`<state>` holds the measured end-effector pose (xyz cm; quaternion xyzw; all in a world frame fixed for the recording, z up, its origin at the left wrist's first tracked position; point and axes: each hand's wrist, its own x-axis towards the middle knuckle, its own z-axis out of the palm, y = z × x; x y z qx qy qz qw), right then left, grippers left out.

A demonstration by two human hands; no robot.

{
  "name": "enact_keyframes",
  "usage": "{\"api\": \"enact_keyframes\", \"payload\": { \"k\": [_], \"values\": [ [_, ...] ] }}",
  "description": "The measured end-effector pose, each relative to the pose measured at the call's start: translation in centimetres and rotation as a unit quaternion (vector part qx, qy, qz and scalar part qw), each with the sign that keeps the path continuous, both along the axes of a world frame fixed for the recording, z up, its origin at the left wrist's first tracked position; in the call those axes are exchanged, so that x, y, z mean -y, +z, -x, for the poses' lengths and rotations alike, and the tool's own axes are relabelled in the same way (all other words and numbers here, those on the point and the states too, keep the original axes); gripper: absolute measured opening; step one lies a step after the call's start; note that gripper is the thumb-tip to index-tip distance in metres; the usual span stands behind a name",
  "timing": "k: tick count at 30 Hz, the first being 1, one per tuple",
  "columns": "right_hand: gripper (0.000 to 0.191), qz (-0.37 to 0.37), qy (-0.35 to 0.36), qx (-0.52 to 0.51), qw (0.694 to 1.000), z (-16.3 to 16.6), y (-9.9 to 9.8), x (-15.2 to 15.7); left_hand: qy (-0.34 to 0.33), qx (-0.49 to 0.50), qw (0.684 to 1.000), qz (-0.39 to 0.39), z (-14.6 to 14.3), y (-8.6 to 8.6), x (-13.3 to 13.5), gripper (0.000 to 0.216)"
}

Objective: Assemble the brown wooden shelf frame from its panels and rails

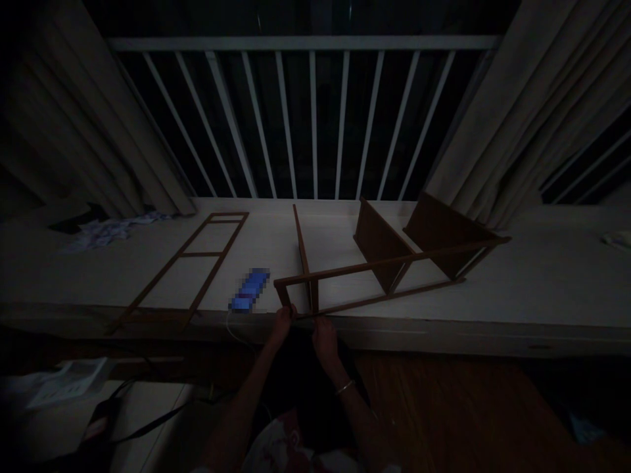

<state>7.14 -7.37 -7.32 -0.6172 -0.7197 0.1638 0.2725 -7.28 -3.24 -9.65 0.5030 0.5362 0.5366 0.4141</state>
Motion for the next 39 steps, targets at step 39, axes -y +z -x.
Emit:
{"api": "enact_keyframes", "payload": {
  "k": [39],
  "values": [
    [0.031,0.129,-0.026,0.134,0.982,0.5,3.1,-0.1,0.005,-0.014,1.0,0.011,-0.1,1.0,0.4,0.054]
  ]
}}
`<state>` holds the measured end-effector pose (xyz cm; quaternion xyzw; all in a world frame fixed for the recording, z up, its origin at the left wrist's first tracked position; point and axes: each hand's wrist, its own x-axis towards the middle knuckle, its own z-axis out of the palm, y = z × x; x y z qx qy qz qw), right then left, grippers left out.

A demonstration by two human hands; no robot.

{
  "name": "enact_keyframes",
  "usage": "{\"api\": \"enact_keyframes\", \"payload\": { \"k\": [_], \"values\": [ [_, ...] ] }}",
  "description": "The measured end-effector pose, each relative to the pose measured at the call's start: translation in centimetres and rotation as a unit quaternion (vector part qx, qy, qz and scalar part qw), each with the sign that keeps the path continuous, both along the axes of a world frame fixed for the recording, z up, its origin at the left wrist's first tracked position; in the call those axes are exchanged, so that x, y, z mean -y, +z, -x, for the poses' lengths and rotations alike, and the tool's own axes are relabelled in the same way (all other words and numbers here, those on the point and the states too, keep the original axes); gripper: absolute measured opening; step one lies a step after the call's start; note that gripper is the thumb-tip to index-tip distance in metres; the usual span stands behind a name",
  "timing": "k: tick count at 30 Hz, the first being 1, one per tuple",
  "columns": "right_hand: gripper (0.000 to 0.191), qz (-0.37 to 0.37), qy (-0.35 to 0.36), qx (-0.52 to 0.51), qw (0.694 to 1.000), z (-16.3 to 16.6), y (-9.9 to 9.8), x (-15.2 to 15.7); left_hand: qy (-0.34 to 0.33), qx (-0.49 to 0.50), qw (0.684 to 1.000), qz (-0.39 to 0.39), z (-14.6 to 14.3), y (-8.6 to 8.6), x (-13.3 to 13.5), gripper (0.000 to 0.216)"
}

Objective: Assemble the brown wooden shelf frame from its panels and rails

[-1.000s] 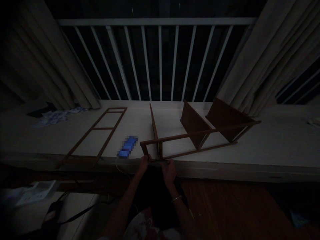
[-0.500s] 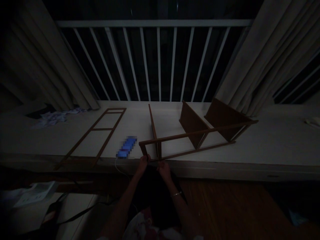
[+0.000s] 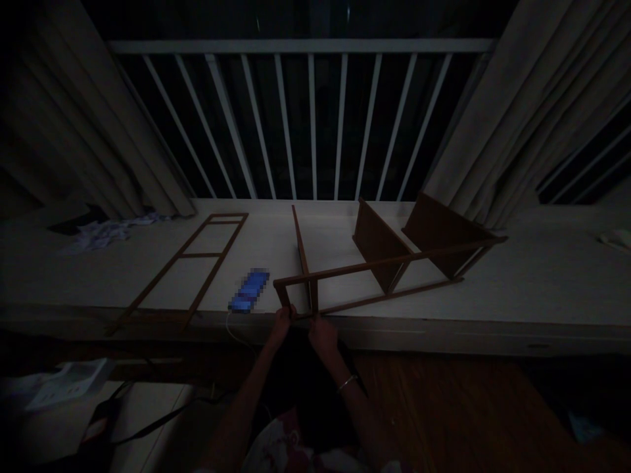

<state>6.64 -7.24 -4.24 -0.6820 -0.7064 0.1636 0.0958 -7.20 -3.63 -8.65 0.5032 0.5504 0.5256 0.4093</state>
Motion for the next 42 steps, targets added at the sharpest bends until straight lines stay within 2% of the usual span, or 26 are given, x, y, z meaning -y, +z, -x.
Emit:
{"api": "enact_keyframes", "payload": {
  "k": [5,11,14,16,18,20,22,28,34,38,42],
  "values": [
    [0.028,0.02,0.025,0.01,0.999,0.1,0.7,-0.2,0.001,-0.001,1.0,0.003,0.1,0.1,0.1,0.053],
    [0.03,0.009,0.015,-0.007,1.0,0.0,-0.1,-0.1,-0.003,-0.003,1.0,-0.003,0.1,0.1,0.2,0.051],
    [0.03,0.01,-0.001,-0.051,0.999,-0.1,-0.8,-0.2,-0.005,-0.005,1.0,-0.003,0.0,0.1,0.1,0.051],
    [0.028,0.016,-0.016,-0.116,0.993,-0.2,-1.3,-0.5,-0.005,-0.005,1.0,-0.004,0.0,0.1,0.1,0.051],
    [0.026,0.051,-0.041,-0.242,0.968,-0.3,-1.9,-1.0,-0.006,-0.006,1.0,-0.008,0.0,0.1,0.1,0.051],
    [0.028,0.1,-0.059,-0.373,0.921,-0.3,-2.6,-1.4,-0.008,-0.006,1.0,-0.012,0.0,0.2,0.2,0.05],
    [0.03,0.132,-0.067,-0.454,0.879,-0.2,-3.2,-1.7,-0.01,-0.007,1.0,-0.013,0.0,0.1,0.2,0.051],
    [0.026,0.158,-0.104,-0.561,0.806,0.3,-4.3,-1.7,-0.004,-0.006,1.0,-0.009,0.0,-0.3,0.0,0.049],
    [0.016,0.197,-0.14,-0.638,0.731,0.4,-4.2,-1.7,-0.006,-0.003,1.0,-0.002,0.0,-0.3,-0.1,0.048],
    [0.016,0.212,-0.165,-0.659,0.702,0.4,-4.3,-1.7,-0.007,-0.001,1.0,-0.004,0.0,-0.3,-0.1,0.049],
    [0.016,0.223,-0.187,-0.663,0.69,0.5,-4.8,-1.8,-0.006,-0.001,1.0,-0.005,0.0,-0.3,-0.1,0.049]
  ]
}}
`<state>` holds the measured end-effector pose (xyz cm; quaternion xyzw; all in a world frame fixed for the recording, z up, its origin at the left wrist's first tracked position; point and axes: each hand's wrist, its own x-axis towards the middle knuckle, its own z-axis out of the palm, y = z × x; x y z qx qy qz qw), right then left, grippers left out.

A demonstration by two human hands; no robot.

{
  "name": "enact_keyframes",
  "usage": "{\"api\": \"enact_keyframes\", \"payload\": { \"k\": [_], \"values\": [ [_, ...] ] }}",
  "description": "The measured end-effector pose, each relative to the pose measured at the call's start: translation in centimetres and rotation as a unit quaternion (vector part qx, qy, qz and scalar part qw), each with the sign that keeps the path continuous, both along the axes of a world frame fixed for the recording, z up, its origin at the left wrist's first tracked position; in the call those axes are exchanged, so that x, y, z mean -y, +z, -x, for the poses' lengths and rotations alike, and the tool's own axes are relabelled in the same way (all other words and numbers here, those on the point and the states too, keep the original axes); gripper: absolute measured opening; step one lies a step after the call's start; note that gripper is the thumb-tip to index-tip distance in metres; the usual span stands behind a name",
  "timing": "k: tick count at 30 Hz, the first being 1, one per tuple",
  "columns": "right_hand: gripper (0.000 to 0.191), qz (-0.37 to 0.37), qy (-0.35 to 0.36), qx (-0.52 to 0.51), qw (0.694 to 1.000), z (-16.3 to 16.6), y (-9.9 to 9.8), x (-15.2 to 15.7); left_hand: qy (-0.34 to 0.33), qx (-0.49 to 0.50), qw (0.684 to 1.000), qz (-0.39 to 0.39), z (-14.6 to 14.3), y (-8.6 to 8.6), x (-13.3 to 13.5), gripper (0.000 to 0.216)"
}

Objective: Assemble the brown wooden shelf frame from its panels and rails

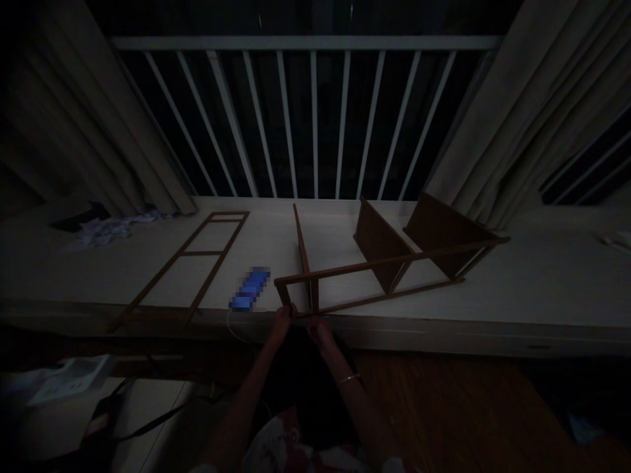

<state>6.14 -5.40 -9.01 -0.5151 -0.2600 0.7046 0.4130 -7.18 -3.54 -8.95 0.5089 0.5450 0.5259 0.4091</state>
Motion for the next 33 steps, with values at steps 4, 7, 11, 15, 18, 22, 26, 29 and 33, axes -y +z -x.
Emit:
{"api": "enact_keyframes", "payload": {
  "k": [4,7,11,15,18,22,26,29,33],
  "values": [
    [0.016,0.004,0.002,0.007,1.0,-0.01,-0.14,-0.32,0.003,0.001,1.0,-0.001,0.05,-0.03,0.0,0.049],
    [0.015,-0.002,0.001,0.011,1.0,-0.07,0.07,-0.47,0.005,0.004,1.0,-0.002,0.03,-0.26,-0.13,0.05],
    [0.015,-0.006,0.001,-0.005,1.0,-0.1,0.22,-0.41,0.002,0.008,1.0,-0.004,0.01,-0.59,-0.28,0.052],
    [0.012,0.0,-0.008,-0.036,0.999,0.01,-0.05,-0.35,-0.002,0.009,1.0,-0.005,0.08,-0.45,-0.15,0.051],
    [0.01,0.012,-0.023,-0.056,0.998,0.19,-0.27,-0.41,-0.006,0.008,1.0,-0.005,0.15,-0.17,0.04,0.049],
    [0.011,0.016,-0.042,-0.07,0.997,0.54,-0.32,-0.51,-0.005,0.005,1.0,-0.006,0.18,-0.06,0.12,0.049],
    [0.011,0.009,-0.037,-0.061,0.997,0.59,-0.13,-0.55,-0.003,0.005,1.0,-0.002,0.14,-0.25,-0.01,0.05],
    [0.01,0.002,-0.009,-0.04,0.999,0.23,0.11,-0.55,-0.001,0.007,1.0,-0.002,0.05,-0.3,-0.01,0.05],
    [0.017,-0.019,0.022,0.01,1.0,-0.3,0.21,-0.44,0.0,0.009,1.0,-0.001,-0.06,-0.11,0.18,0.049]
  ]
}}
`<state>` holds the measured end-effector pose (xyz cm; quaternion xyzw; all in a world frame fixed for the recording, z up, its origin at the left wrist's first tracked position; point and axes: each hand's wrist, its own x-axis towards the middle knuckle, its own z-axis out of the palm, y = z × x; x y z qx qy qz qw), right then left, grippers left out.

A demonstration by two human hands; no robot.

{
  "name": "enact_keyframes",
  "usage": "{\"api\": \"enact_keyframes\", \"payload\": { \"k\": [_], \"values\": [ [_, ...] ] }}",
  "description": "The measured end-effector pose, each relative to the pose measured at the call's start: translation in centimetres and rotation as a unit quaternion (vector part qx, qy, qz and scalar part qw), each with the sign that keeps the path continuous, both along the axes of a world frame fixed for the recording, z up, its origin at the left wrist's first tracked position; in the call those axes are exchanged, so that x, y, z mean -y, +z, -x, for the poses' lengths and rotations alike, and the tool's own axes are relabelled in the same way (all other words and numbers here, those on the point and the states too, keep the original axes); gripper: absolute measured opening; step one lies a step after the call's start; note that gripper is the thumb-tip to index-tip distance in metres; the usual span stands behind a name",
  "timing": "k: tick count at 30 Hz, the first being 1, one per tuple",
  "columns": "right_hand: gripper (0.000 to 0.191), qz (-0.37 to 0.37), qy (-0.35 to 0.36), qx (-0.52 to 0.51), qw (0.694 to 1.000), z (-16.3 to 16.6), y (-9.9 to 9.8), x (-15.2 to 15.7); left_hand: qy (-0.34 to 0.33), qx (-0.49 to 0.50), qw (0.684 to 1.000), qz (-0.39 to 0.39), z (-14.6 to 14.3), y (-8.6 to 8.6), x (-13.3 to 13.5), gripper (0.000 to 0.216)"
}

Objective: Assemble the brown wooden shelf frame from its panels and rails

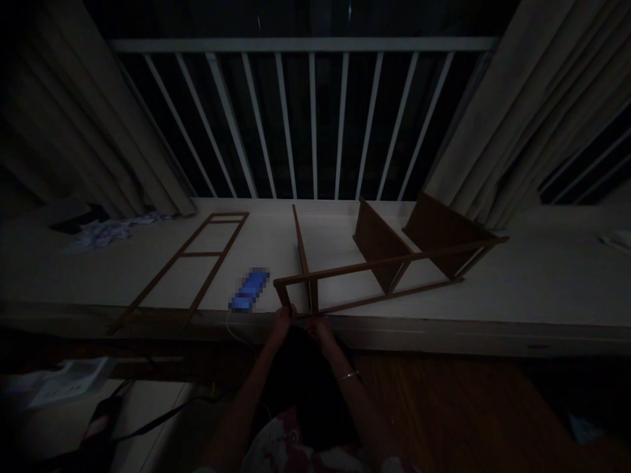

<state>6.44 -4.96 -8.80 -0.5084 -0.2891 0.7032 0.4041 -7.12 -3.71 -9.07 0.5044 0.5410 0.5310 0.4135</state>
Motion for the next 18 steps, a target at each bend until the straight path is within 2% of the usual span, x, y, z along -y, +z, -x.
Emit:
{"api": "enact_keyframes", "payload": {
  "k": [5,10,18],
  "values": [
    [0.03,-0.03,0.001,0.061,0.998,0.0,-0.2,0.1,0.007,-0.001,1.0,0.0,-0.1,0.4,0.2,0.049],
    [0.025,-0.048,-0.018,0.092,0.994,0.4,0.0,0.2,0.014,-0.005,1.0,0.002,-0.1,0.8,0.4,0.051],
    [0.029,-0.116,-0.052,0.159,0.979,-0.4,-1.8,4.0,0.024,0.003,1.0,0.0,-0.3,0.3,0.2,0.052]
  ]
}}
